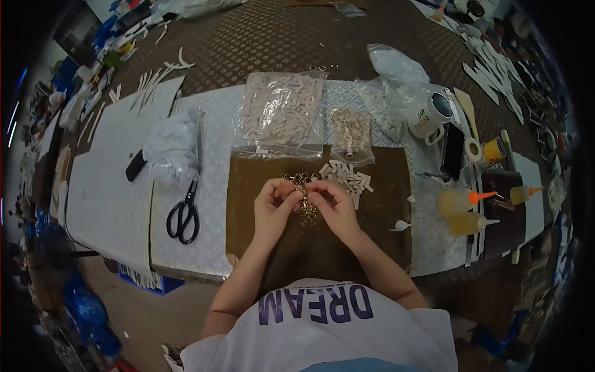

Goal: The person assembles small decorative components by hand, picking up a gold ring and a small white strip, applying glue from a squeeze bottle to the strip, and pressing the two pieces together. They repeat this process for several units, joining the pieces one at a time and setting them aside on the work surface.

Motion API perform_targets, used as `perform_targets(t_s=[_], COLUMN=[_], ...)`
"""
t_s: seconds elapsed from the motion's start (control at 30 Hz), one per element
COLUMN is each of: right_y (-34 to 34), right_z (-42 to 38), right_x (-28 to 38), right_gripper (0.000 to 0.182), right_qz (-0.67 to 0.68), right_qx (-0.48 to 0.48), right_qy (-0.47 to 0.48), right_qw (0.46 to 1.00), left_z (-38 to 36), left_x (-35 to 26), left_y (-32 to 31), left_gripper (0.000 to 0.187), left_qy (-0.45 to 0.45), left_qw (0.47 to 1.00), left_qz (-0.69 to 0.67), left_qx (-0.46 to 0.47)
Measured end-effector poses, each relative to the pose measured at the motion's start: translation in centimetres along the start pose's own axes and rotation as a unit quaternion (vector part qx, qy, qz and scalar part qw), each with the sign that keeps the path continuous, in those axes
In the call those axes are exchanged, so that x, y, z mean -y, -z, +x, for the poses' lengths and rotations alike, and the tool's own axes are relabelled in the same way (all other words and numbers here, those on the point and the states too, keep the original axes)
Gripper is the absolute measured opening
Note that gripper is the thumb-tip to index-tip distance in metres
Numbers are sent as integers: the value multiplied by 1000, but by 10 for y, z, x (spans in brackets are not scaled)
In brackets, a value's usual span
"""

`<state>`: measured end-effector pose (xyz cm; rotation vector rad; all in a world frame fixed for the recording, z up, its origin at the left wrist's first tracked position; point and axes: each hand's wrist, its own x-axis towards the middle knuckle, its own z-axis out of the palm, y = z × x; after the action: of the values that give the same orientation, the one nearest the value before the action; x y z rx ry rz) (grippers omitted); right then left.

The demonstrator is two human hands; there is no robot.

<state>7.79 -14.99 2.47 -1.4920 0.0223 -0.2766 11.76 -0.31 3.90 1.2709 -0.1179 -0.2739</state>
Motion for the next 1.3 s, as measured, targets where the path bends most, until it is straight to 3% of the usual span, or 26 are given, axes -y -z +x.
perform_targets(t_s=[0.03, 0.23, 0.53, 0.83, 1.03, 1.3], right_y=[1, 4, 8, 10, 10, 11], right_z=[1, 4, 9, 10, 8, 6], right_x=[1, -1, 16, 17, 16, 15], right_gripper=[18, 15, 12, 10, 9, 9], right_qz=[-55, -67, -187, -150, -114, -73], right_qx=[15, 7, 36, 53, 60, 59], right_qy=[9, 0, 54, 26, -41, -6], right_qw=[998, 998, 980, 987, 991, 996], left_z=[0, -2, 1, 4, 2, -1], left_x=[4, 3, -1, -3, -6, -10], left_y=[4, 1, 4, 6, 6, -2], left_gripper=[12, 12, 12, 12, 11, 16], left_qy=[-10, -38, -68, -28, -2, 19], left_qw=[1000, 999, 987, 996, 997, 996], left_qz=[-8, 30, 141, 68, 58, 81], left_qx=[17, 12, 28, 52, 47, 42])
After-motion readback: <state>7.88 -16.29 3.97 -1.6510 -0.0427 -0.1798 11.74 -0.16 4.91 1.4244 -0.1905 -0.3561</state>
